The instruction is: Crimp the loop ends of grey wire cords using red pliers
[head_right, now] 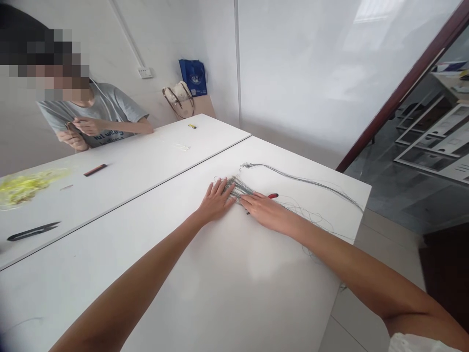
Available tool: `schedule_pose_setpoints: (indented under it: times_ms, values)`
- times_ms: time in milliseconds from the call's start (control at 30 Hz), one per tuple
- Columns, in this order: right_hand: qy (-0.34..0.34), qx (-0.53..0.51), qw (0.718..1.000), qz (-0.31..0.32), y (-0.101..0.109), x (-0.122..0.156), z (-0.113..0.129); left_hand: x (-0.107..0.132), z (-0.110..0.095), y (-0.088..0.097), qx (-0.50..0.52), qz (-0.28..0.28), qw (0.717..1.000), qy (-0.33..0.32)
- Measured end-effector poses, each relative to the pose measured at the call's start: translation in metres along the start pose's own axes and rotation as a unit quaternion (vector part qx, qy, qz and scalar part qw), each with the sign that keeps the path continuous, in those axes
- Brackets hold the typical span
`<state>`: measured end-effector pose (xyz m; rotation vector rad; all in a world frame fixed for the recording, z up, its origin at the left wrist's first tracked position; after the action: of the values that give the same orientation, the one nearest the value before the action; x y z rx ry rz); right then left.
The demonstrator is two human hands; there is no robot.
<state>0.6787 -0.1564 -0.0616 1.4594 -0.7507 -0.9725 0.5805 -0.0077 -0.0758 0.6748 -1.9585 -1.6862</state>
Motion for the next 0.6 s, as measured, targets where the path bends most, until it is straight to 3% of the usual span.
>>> schedule_pose_setpoints:
  times_ms: [167,300,433,600]
  values:
    - [-0.038,0.012,0.999,0.003,0.022,0.016,0.001,0.018,-0.007,0.007,0.013,-0.077,0.995,-0.059]
    - [-0.095,0.031,0.995,0.017,0.042,0.028,-0.004,0.052,-0.034,-0.001,0.031,-0.064,0.982,-0.173]
    - [-0.174,0.042,0.981,0.07,0.041,0.025,-0.033,0.074,-0.046,-0.002,0.058,-0.079,0.988,-0.12]
    - [-0.165,0.02,0.983,0.082,0.017,-0.021,-0.077,0.07,-0.037,0.004,0.058,-0.088,0.993,-0.057]
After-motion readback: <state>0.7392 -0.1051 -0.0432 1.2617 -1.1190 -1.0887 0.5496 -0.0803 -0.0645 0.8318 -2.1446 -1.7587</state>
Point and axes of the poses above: each hand's wrist, its own x-axis away from the middle knuckle, its own y-axis out of the back of the hand, z = x × y, the point moved 5 cm from there along -x, towards the middle knuckle, and after that the axes turned 15 degrees about y, right-handed, at the moved point
